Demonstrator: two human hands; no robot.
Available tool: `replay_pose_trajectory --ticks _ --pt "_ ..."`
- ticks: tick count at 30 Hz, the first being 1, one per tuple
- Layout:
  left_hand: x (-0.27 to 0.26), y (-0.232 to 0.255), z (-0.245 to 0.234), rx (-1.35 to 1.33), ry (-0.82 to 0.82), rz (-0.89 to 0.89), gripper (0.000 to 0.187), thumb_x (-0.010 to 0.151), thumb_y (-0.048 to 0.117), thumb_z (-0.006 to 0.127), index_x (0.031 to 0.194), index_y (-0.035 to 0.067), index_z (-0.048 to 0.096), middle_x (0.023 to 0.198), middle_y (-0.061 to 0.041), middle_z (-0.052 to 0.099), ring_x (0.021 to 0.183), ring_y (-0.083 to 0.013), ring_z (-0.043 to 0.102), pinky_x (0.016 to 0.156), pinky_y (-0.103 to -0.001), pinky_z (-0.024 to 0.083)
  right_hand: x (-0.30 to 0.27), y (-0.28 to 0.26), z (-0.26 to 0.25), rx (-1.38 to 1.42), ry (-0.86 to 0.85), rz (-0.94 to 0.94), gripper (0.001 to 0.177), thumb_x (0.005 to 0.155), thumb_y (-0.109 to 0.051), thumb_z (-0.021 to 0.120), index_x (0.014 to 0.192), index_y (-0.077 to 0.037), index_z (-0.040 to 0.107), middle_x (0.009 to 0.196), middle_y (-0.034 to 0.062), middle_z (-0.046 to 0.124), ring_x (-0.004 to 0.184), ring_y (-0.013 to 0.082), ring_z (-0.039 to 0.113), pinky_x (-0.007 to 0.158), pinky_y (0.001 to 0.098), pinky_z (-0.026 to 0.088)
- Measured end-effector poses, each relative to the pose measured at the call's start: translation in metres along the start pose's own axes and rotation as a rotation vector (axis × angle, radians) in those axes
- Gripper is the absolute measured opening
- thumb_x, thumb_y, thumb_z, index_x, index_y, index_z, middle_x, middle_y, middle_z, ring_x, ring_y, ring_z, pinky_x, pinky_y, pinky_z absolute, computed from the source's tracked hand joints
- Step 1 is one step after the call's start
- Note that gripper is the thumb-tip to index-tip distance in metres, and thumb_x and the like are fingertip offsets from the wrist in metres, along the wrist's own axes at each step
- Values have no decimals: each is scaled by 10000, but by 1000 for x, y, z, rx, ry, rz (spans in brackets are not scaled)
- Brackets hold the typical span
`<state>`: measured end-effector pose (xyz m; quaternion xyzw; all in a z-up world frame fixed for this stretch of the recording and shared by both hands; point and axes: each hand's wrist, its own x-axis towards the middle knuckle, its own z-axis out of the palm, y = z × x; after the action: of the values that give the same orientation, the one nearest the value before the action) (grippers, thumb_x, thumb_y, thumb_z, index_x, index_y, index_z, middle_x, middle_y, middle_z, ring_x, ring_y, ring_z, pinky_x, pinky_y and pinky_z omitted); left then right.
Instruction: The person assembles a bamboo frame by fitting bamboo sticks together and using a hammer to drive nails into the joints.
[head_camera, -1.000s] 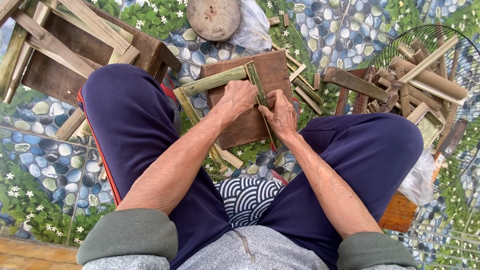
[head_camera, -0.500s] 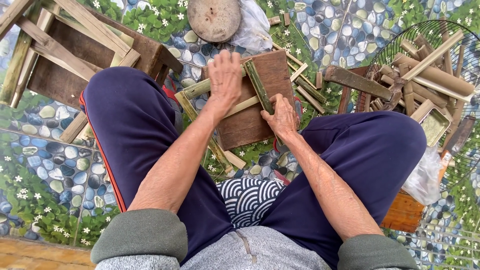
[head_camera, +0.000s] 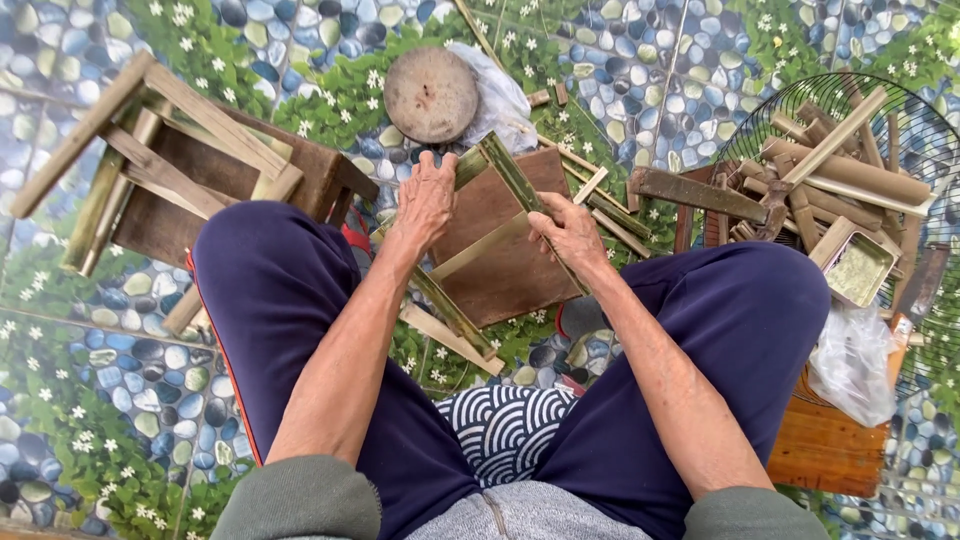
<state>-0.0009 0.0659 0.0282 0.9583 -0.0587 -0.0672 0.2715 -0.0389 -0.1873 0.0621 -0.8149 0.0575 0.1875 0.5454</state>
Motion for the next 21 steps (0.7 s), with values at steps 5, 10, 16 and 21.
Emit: replay_pose_trajectory --ticks 5,10,16,21 --pt "2 36 -60 56 127 75 441 880 115 741 1254 96 508 1111 -168 563 1038 -432 664 826 -567 584 -13 -78 -37 -71 -6 -217 328 1016 -217 644 1326 -113 672 771 131 750 550 157 681 433 260 546" --pt "-10 59 -77 -52 154 78 453 898 97 754 1270 69 498 1093 -188 614 1047 -420 688 853 -541 592 -37 -121 -67 -233 2 -343 333 1009 -257 707 1306 -107 699 778 148 742 566 175 660 515 311 554" --pt "-16 60 -79 -427 123 76 326 909 77 740 1176 116 557 1068 -196 689 1051 -485 694 836 -574 588 -52 -129 -60 -558 42 -506 235 1056 -166 636 1265 -89 711 883 223 769 693 320 757 605 383 613" --pt "-26 58 -117 -639 -23 82 272 1015 285 684 1255 172 623 1183 -211 719 1102 -468 698 900 -571 600 -47 -104 -60 -745 111 -560 299 1046 -247 649 1330 -161 686 1144 179 759 1021 390 729 777 485 601"
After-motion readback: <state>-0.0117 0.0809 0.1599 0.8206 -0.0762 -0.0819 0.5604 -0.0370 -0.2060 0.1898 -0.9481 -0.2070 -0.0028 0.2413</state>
